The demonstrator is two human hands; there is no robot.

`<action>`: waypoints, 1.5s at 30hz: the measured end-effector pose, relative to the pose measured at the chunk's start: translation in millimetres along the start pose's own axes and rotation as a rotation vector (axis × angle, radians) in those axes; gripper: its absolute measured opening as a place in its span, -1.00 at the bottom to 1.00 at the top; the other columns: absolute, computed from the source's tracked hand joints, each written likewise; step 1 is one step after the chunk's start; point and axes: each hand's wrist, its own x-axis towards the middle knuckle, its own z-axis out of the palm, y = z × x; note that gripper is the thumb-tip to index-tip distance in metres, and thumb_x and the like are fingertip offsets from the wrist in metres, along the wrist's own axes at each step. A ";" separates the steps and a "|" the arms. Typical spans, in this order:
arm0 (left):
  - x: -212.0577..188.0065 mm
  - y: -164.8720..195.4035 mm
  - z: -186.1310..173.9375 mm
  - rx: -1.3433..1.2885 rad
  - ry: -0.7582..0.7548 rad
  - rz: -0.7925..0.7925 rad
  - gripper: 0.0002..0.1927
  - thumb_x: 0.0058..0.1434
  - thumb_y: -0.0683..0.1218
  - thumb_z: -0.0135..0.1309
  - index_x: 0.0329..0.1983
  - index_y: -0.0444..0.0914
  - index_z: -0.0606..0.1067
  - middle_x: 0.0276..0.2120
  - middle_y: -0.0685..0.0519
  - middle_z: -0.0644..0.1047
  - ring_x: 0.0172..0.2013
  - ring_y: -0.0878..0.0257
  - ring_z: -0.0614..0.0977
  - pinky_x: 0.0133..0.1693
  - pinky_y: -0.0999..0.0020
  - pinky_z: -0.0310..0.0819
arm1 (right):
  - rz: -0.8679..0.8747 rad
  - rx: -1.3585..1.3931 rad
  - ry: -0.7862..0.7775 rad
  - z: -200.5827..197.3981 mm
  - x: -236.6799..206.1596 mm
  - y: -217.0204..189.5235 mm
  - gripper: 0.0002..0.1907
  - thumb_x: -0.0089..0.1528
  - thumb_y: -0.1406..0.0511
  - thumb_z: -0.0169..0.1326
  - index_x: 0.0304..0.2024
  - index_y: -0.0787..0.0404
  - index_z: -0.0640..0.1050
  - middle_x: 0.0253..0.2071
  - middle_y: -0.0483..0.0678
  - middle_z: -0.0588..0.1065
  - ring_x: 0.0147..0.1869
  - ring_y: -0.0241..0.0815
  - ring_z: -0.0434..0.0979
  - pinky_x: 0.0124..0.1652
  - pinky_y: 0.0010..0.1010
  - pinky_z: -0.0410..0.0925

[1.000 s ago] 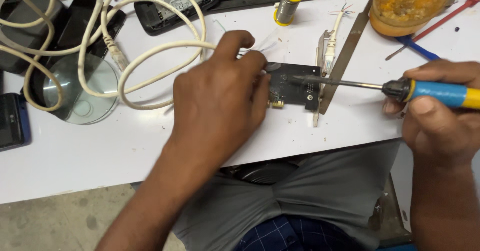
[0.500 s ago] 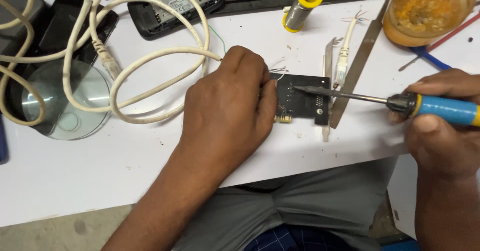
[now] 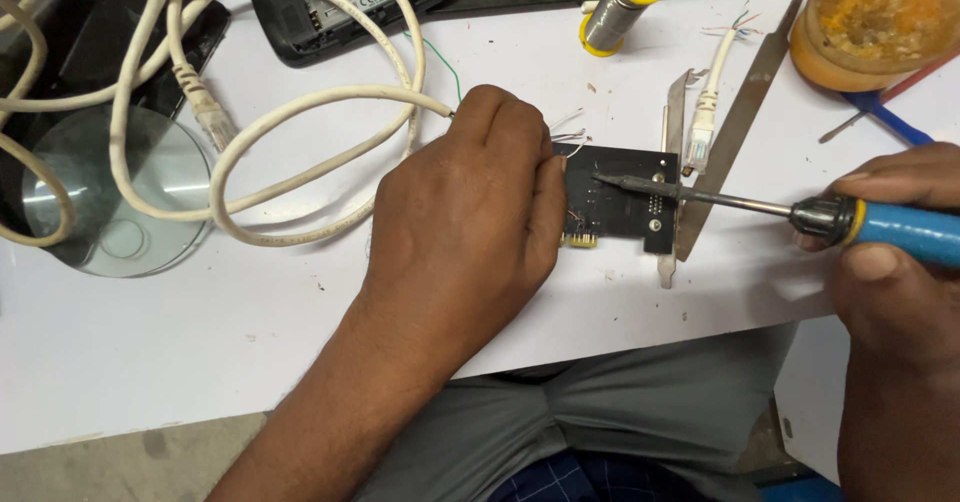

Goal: The person solders wires to a small circuit board using a soldering iron and solder wire. They repeatedly apply flux from a jar, heat the joints, and feed solder to secure the connections.

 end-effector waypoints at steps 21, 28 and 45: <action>-2.0 -0.6 2.7 -0.001 0.014 0.001 -0.89 0.29 -0.21 0.15 -0.26 -0.34 0.45 -0.29 -0.08 0.49 -0.49 0.06 0.59 -0.48 0.20 0.47 | -0.020 -0.068 -0.018 -0.9 1.5 -7.3 -0.67 0.38 0.21 0.10 0.07 0.29 0.42 -0.14 0.06 0.45 -0.18 -0.28 0.58 -0.05 -0.54 0.56; -1.5 -0.9 2.6 0.013 0.019 0.006 -0.89 0.29 -0.21 0.16 -0.27 -0.34 0.46 -0.30 -0.08 0.49 -0.49 0.06 0.59 -0.47 0.20 0.47 | 0.022 -0.118 -0.013 -4.5 -7.3 -2.7 -0.73 0.42 0.23 0.09 0.03 0.29 0.42 -0.15 0.08 0.49 -0.18 -0.23 0.59 -0.10 -0.52 0.52; -2.1 -1.4 3.1 0.006 0.018 0.007 -0.90 0.30 -0.21 0.15 -0.27 -0.35 0.46 -0.29 -0.07 0.50 -0.51 0.11 0.58 -0.50 0.24 0.46 | 0.031 0.031 0.033 0.9 -8.0 -3.8 -0.72 0.41 0.22 0.07 0.03 0.30 0.42 -0.15 0.06 0.47 -0.15 -0.21 0.65 -0.04 -0.46 0.58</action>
